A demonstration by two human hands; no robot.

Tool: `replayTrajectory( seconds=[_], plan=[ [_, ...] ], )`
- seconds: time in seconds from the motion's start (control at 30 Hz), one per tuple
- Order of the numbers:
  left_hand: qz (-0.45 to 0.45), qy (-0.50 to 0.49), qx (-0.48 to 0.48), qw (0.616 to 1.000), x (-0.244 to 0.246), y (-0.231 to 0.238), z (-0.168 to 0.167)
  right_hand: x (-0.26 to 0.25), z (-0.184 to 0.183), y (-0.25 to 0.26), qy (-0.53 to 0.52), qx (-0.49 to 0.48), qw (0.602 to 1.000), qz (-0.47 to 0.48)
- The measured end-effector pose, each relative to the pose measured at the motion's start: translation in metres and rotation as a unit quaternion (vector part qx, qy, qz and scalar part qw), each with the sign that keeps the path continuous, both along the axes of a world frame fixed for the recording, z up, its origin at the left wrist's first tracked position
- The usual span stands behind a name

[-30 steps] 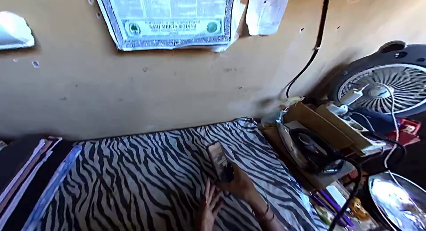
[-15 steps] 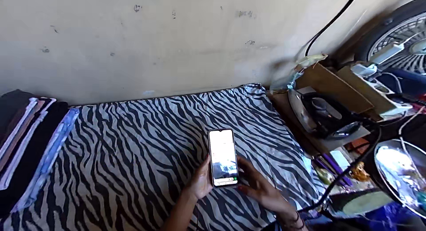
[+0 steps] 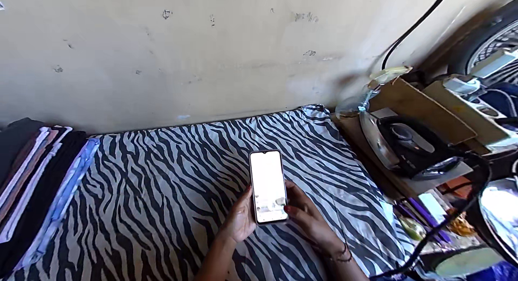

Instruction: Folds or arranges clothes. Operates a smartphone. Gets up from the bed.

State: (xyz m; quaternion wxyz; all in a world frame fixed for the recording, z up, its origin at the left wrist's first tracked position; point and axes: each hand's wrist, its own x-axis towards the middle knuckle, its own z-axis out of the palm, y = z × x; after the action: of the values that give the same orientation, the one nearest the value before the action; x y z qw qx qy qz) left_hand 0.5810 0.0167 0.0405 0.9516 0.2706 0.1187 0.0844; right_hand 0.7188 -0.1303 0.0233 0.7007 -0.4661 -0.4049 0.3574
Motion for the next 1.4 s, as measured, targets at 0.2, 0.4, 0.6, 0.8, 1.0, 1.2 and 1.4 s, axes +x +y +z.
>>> replayTrajectory(
  seconds=[0.2, 0.4, 0.6, 0.8, 1.0, 1.2, 1.4],
  plan=[
    [0.022, -0.027, 0.032, 0.999, 0.010, 0.046, 0.009, 0.023, 0.019, 0.053, -0.038, 0.000, 0.999, 0.019],
    [-0.033, -0.084, 0.001, 0.996, 0.011, 0.059, -0.020, 0.032, 0.019, 0.078, -0.046, 0.013, 0.999, 0.019],
    [-0.030, -0.079, 0.032, 0.996, 0.010, 0.059, -0.019, 0.029, 0.015, 0.078, -0.046, 0.021, 0.999, -0.003],
    [-0.036, -0.118, 0.056, 0.991, 0.006, 0.058, -0.025, 0.027, 0.016, 0.078, -0.030, 0.020, 0.999, -0.034],
    [-0.016, -0.104, 0.097, 0.990, 0.004, 0.056, -0.025, 0.018, 0.007, 0.075, -0.040, 0.001, 0.999, 0.005],
    [-0.010, -0.111, 0.107, 0.988, 0.005, 0.056, -0.028, 0.011, 0.008, 0.078, -0.045, -0.036, 0.998, -0.039],
    [-0.015, -0.131, 0.093, 0.987, 0.006, 0.055, -0.028, 0.012, 0.005, 0.079, -0.048, -0.014, 0.997, -0.051]
  ],
)
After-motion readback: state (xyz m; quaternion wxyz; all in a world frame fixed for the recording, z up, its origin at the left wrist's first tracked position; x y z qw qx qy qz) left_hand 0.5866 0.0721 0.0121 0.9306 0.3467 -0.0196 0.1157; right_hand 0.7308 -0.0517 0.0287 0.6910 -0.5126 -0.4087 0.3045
